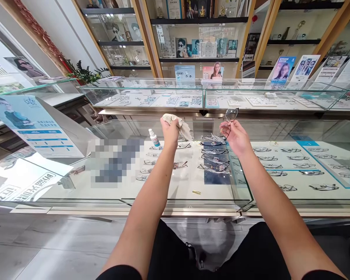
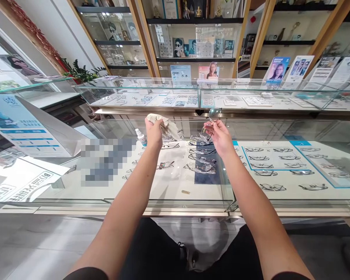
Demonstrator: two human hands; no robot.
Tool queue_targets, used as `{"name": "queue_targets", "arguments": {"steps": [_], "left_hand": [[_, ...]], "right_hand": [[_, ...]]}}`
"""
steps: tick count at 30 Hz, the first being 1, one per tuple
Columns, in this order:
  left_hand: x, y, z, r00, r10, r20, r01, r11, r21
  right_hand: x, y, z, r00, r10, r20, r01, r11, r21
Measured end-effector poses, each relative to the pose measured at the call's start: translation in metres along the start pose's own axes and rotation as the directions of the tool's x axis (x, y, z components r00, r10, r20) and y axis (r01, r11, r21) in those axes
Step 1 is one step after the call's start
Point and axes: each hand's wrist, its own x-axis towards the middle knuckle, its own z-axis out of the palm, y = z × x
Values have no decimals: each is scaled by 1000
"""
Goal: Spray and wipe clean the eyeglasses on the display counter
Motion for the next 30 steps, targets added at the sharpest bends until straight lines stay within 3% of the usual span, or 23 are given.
{"name": "queue_targets", "arguments": {"steps": [4,8,12,15,17,19,21,23,25,27,30], "left_hand": [[-3,2,8,996,-89,-26,88,995,-40],[-23,-2,25,983,-58,174,68,996,-53],[-45,-7,42,902,6,431,38,995,-92],[-57,-11,48,831,-16,556,96,989,-115],[-61,-14,47,778,-93,621,127,992,-10],[-64,-16,43,733,-196,651,64,973,220],[-65,-17,39,760,-224,611,-112,880,461],[-65,-15,35,827,-110,552,-297,748,593],[-65,-10,34,849,71,524,-433,660,614],[-66,-3,34,816,243,524,-547,617,566],[-70,9,37,710,451,541,-698,555,453]], "right_hand": [[4,-4,-5,1000,-27,-1,27,1000,-6],[9,-13,-13,995,-89,-36,89,996,-8],[12,-24,-21,987,-144,-70,142,989,-33],[13,-30,-24,979,-172,-105,167,984,-62],[14,-33,-25,975,-184,-125,175,981,-79],[13,-35,-25,973,-193,-128,182,979,-97],[12,-36,-23,973,-201,-112,188,975,-121],[10,-37,-19,974,-209,-87,193,968,-161],[7,-37,-14,975,-216,-60,198,954,-224],[4,-36,-9,979,-201,-14,188,936,-299],[-1,-35,-3,987,-119,108,153,901,-405]]}}
